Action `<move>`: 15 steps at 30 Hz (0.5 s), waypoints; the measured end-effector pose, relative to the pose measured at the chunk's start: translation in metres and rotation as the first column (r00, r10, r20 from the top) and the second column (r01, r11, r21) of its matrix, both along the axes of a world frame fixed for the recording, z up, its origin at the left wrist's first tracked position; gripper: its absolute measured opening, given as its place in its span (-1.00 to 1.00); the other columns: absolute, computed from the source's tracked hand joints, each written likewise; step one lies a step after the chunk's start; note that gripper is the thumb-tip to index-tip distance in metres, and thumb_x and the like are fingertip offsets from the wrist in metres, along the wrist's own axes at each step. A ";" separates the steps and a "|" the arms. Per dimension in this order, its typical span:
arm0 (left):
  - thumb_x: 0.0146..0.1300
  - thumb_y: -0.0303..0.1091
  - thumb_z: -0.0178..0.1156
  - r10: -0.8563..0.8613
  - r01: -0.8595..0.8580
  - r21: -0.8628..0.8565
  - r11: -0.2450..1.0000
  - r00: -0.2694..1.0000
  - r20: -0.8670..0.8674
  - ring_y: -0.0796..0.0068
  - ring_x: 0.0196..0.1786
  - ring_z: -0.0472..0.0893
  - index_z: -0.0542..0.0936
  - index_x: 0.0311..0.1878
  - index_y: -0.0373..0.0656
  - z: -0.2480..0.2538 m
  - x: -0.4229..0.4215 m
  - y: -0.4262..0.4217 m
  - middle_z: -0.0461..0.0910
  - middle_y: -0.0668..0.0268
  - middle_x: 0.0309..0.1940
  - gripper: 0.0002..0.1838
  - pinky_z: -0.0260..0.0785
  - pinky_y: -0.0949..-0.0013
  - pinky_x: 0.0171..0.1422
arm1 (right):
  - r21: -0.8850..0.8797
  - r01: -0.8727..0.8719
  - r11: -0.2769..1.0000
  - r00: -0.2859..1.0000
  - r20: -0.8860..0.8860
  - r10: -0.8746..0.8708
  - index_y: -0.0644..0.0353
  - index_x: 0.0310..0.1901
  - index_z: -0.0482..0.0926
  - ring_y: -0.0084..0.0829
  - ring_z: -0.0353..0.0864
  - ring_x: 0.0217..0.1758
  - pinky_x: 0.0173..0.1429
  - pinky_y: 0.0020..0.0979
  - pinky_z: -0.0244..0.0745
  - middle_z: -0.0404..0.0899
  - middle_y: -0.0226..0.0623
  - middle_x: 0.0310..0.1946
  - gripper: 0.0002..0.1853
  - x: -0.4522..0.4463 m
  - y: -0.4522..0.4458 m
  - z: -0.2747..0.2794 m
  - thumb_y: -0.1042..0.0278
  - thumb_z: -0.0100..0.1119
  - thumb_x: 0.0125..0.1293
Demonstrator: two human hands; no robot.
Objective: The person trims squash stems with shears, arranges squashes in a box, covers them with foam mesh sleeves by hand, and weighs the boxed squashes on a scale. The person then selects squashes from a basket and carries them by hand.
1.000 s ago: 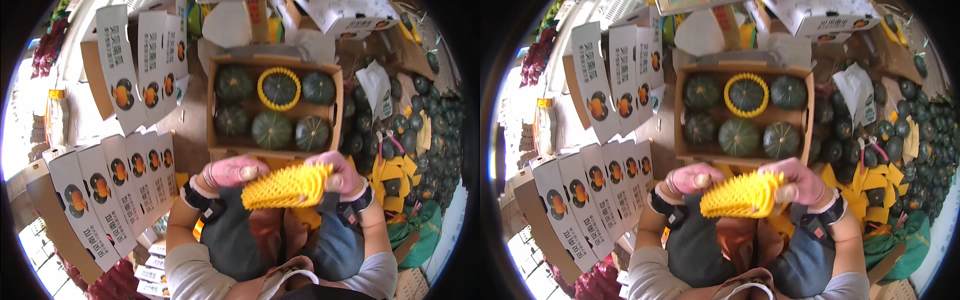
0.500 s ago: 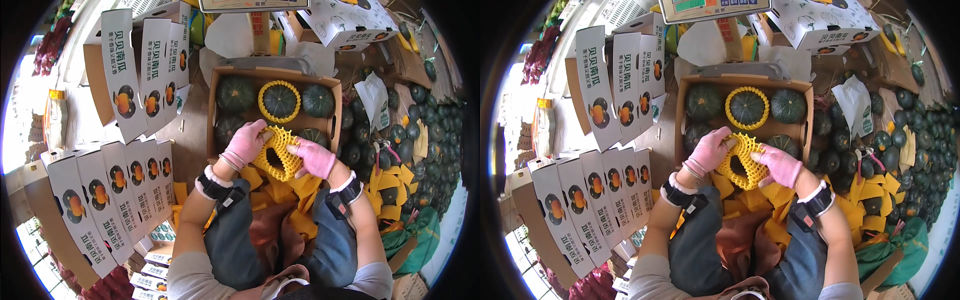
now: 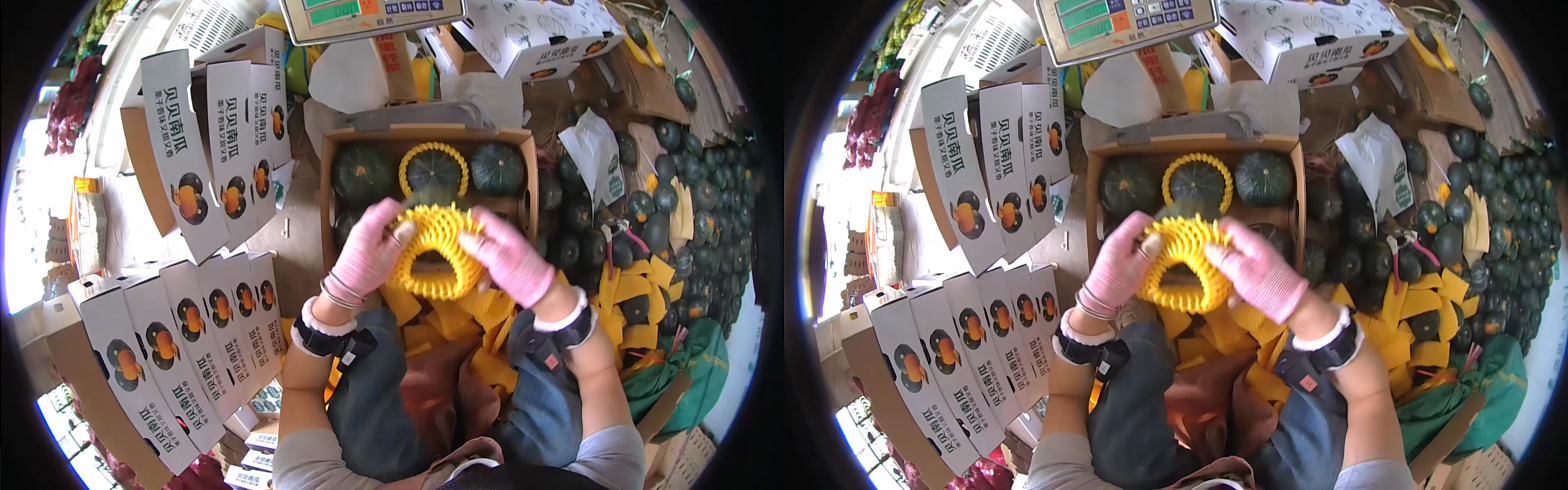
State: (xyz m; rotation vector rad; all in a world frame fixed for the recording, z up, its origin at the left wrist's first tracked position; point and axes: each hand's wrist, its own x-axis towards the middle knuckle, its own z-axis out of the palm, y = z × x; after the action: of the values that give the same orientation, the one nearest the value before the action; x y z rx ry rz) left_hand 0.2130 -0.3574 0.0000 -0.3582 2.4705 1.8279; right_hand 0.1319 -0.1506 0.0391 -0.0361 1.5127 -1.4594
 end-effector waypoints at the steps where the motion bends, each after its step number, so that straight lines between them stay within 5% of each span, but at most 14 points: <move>1: 0.31 -0.45 0.14 0.092 -0.060 0.210 0.976 0.985 -0.145 0.54 -0.30 0.43 0.48 -0.12 -0.25 -0.008 -0.003 0.002 0.46 0.34 -0.36 -0.87 0.34 0.47 -0.19 | 0.042 0.016 0.999 0.993 -0.116 -0.011 0.14 0.12 0.41 -0.67 0.56 -0.41 -0.62 -0.60 0.39 0.60 -0.42 -0.22 -0.67 -0.008 -0.001 0.003 0.22 0.02 0.40; 3: 0.34 -0.44 0.12 0.108 -0.080 0.193 0.978 0.985 -0.136 0.63 -0.30 0.38 0.46 -0.10 -0.24 -0.007 -0.023 -0.001 0.43 0.39 -0.38 -0.87 0.33 0.51 -0.19 | 0.137 0.015 0.990 0.939 -0.341 0.032 0.23 0.03 0.42 -0.46 0.58 -0.43 -0.55 -0.43 0.44 0.57 -0.26 -0.26 -0.70 -0.030 -0.012 -0.010 0.25 0.06 0.38; 5: 0.35 -0.40 0.11 0.167 -0.158 0.060 0.986 0.966 -0.195 0.63 -0.30 0.37 0.46 -0.11 -0.22 -0.040 -0.040 -0.006 0.43 0.39 -0.38 -0.87 0.34 0.51 -0.18 | 0.079 -0.007 0.997 0.737 -0.673 0.059 0.24 -0.07 0.42 -0.12 0.57 -0.22 -0.13 -0.30 0.46 0.48 -0.08 -0.23 -0.77 -0.050 -0.020 -0.057 0.29 0.09 0.36; 7: 0.34 -0.38 0.14 0.219 -0.193 0.110 0.975 0.924 -0.313 0.59 -0.27 0.41 0.46 -0.09 -0.22 -0.064 -0.052 -0.010 0.48 0.34 -0.35 -0.84 0.36 0.48 -0.13 | -0.131 0.046 0.990 0.503 -0.854 -0.136 0.23 -0.09 0.42 -0.22 0.54 -0.20 -0.08 -0.38 0.45 0.50 -0.13 -0.25 -0.82 -0.067 -0.024 -0.087 0.33 0.08 0.38; 11: 0.32 -0.39 0.16 0.201 -0.233 -0.024 0.972 0.885 -0.420 0.53 -0.25 0.45 0.48 -0.07 -0.24 -0.059 -0.068 -0.004 0.52 0.29 -0.33 -0.82 0.38 0.45 -0.08 | -0.241 0.078 0.967 0.477 -0.843 -0.248 0.23 -0.11 0.42 -0.43 0.49 -0.26 -0.09 -0.45 0.44 0.51 -0.20 -0.28 -0.84 -0.080 -0.029 -0.094 0.35 0.09 0.38; 15: 0.32 -0.40 0.17 0.346 -0.332 0.099 0.938 0.878 -0.332 0.61 -0.29 0.43 0.50 -0.13 -0.26 -0.066 -0.073 -0.008 0.52 0.34 -0.37 -0.85 0.37 0.48 -0.14 | -0.209 0.268 0.940 0.441 -0.841 -0.312 0.27 -0.19 0.46 -0.50 0.47 -0.35 -0.18 -0.47 0.45 0.52 -0.26 -0.42 -0.81 -0.079 -0.037 -0.099 0.31 0.15 0.35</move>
State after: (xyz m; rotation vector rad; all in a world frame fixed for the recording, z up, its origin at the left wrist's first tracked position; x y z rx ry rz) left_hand 0.1397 -0.3650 -0.0657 -0.5437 2.7350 2.2460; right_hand 0.0533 -0.1874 -0.0598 -0.6828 2.4031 -1.8863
